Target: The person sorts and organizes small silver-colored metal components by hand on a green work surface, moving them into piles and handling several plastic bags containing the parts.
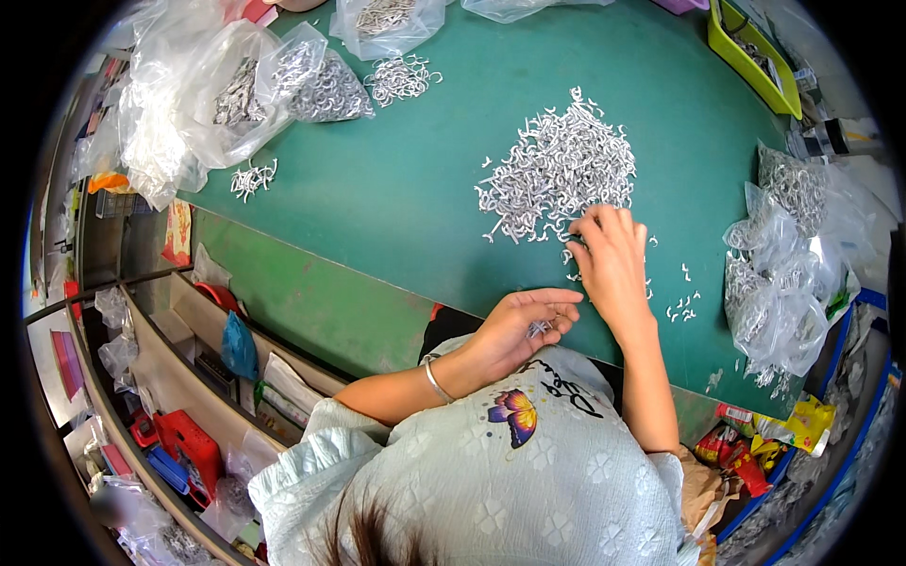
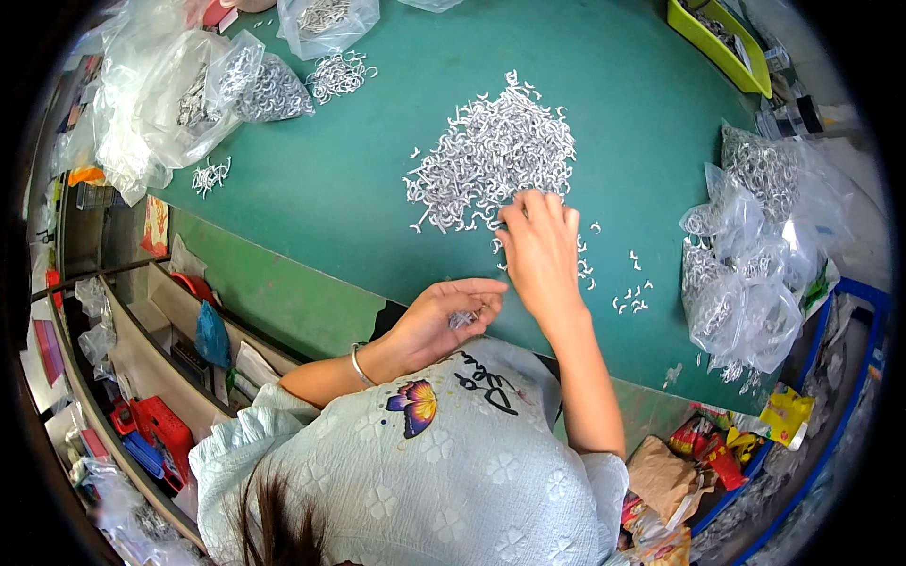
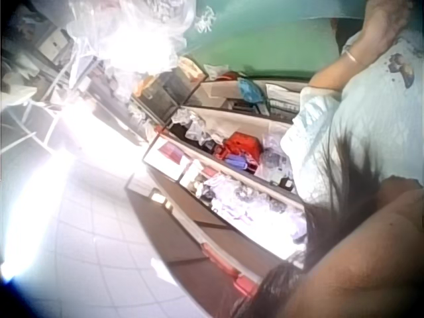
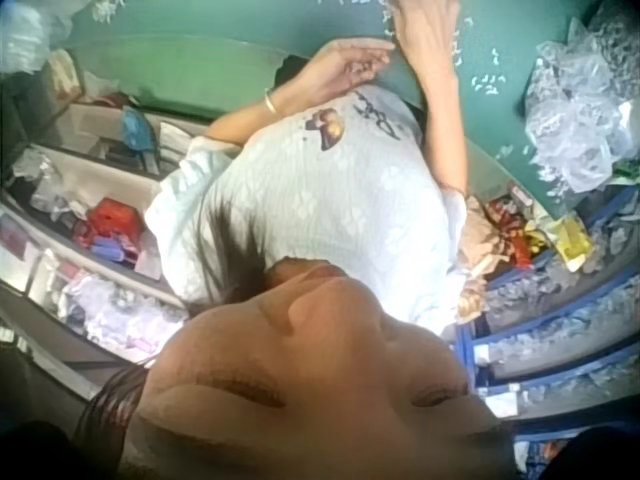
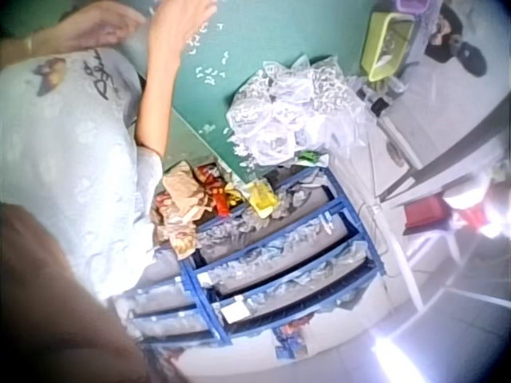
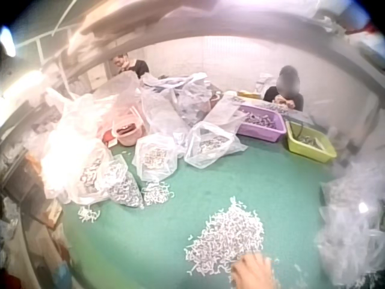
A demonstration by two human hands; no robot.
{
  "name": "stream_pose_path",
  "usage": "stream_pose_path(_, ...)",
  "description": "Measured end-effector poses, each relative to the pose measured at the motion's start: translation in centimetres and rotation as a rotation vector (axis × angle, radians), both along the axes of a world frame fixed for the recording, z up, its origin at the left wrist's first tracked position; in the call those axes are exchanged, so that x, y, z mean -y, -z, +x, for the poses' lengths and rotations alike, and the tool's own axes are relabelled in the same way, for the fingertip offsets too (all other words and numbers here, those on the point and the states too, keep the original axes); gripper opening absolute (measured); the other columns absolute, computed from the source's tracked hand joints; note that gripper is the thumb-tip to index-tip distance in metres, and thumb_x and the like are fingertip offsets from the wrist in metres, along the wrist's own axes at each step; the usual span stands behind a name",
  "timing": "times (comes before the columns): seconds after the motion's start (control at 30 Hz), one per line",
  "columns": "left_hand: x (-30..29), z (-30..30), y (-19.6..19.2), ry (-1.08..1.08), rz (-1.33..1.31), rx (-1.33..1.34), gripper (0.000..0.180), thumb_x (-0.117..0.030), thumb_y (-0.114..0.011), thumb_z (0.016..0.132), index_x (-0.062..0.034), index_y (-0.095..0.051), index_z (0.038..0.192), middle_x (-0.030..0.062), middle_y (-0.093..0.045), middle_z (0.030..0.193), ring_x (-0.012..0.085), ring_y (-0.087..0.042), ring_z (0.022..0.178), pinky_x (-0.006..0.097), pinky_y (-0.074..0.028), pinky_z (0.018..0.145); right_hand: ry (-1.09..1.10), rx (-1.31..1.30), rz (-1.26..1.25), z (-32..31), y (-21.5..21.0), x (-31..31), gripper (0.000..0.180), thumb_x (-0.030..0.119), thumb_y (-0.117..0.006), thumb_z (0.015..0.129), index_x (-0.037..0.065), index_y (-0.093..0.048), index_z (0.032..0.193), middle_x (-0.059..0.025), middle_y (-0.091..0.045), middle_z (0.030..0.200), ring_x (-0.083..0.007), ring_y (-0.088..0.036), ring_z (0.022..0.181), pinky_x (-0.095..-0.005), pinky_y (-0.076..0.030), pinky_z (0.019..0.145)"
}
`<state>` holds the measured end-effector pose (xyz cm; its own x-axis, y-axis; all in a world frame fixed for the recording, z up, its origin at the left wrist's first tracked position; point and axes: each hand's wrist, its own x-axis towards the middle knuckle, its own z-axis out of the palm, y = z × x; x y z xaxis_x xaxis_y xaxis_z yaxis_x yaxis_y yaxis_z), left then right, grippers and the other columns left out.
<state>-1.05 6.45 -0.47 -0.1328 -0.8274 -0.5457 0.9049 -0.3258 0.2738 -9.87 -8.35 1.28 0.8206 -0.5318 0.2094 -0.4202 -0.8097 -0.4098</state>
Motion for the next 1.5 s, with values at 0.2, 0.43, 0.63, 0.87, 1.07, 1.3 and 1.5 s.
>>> stream_pose_path(0.2, 0.0, -0.2, 0.0, -0.017, 0.02, 0.005, 0.031, -0.001, -0.05, 0.089, 0.0035, -0.06, 0.118, 0.0066, -0.062, 0.098, 0.0111, -0.056, 0.085, 0.024, -0.046, 0.077, -0.144, -0.209, -0.053, 1.0, -0.3, 1.8, 0.011, 0.003, -0.067, 0.075, 0.005, -0.06, 0.083, -0.0087, -0.051, 0.087, -0.0272, -0.048, 0.09, -0.0383, -0.034, 0.079)
stream_pose_path(0.43, 1.3, 0.1, -2.3, -0.209, 0.13, -0.009, 0.029, -0.011, -0.05, 0.096, 0.0044, -0.059, 0.118, 0.0081, -0.063, 0.097, 0.0153, -0.059, 0.087, 0.029, -0.049, 0.081, -0.172, -0.163, 0.267, -0.7, -2.3, 1.1, 0.011, 0.003, -0.067, 0.076, 0.004, -0.057, 0.081, -0.0086, -0.052, 0.088, -0.0258, -0.049, 0.091, -0.0371, -0.033, 0.079)
stream_pose_path(0.63, 0.6, -0.2, 1.3, -0.195, -0.102, -0.113, 0.031, -0.021, -0.049, 0.1, 0.0033, -0.057, 0.118, 0.0077, -0.061, 0.09, 0.0127, -0.055, 0.077, 0.024, -0.046, 0.069, 0.016, -0.004, 0.119, 0.6, -1.3, 1.6, 0.01, 0.006, -0.068, 0.077, 0.004, -0.059, 0.083, -0.0091, -0.053, 0.088, -0.0258, -0.05, 0.091, -0.0389, -0.036, 0.077)
stream_pose_path(0.87, 0.7, -0.4, 0.1, -0.112, -0.023, -0.032, 0.029, -0.017, -0.049, 0.099, 0.0031, -0.056, 0.119, 0.0053, -0.059, 0.09, 0.0088, -0.045, 0.069, 0.021, -0.037, 0.057, -0.13, -0.303, -0.308, 2.3, -0.1, 2.3, 0.006, 0.006, -0.061, 0.076, 0.003, -0.06, 0.081, -0.0102, -0.053, 0.086, -0.0262, -0.051, 0.092, -0.0384, -0.036, 0.079)
stream_pose_path(1.07, 1.8, 0.0, -2.4, -0.342, 0.173, -0.036, 0.027, -0.019, -0.049, 0.099, 0.0025, -0.058, 0.114, 0.0048, -0.06, 0.092, 0.0119, -0.056, 0.084, 0.028, -0.047, 0.076, -0.249, -0.073, 0.306, 0.2, -2.8, 1.1, 0.003, 0.005, -0.059, 0.079, 0.004, -0.057, 0.079, -0.0108, -0.054, 0.083, -0.0275, -0.053, 0.089, -0.0381, -0.037, 0.081)
stream_pose_path(1.3, -0.3, 0.7, 1.4, -0.132, -0.141, -0.151, 0.03, -0.021, -0.047, 0.1, 0.003, -0.054, 0.117, 0.002, -0.054, 0.08, 0.0075, -0.041, 0.058, 0.022, -0.036, 0.053, -0.243, 0.149, 0.222, 4.7, -0.7, 1.1, 0.028, 0.015, -0.07, 0.078, 0.005, -0.06, 0.103, -0.0089, -0.059, 0.112, -0.0298, -0.052, 0.109, -0.0425, -0.037, 0.095)
stream_pose_path(1.5, -0.3, 0.5, -1.2, -0.125, 0.09, -0.015, 0.027, -0.015, -0.048, 0.099, 0.0035, -0.055, 0.118, 0.0017, -0.05, 0.077, 0.0059, -0.032, 0.056, 0.021, -0.03, 0.05, -0.357, 0.089, 0.024, 3.0, 1.5, 1.0, 0.03, 0.005, -0.069, 0.073, 0.005, -0.061, 0.102, -0.0076, -0.057, 0.116, -0.0265, -0.052, 0.113, -0.0407, -0.04, 0.094)
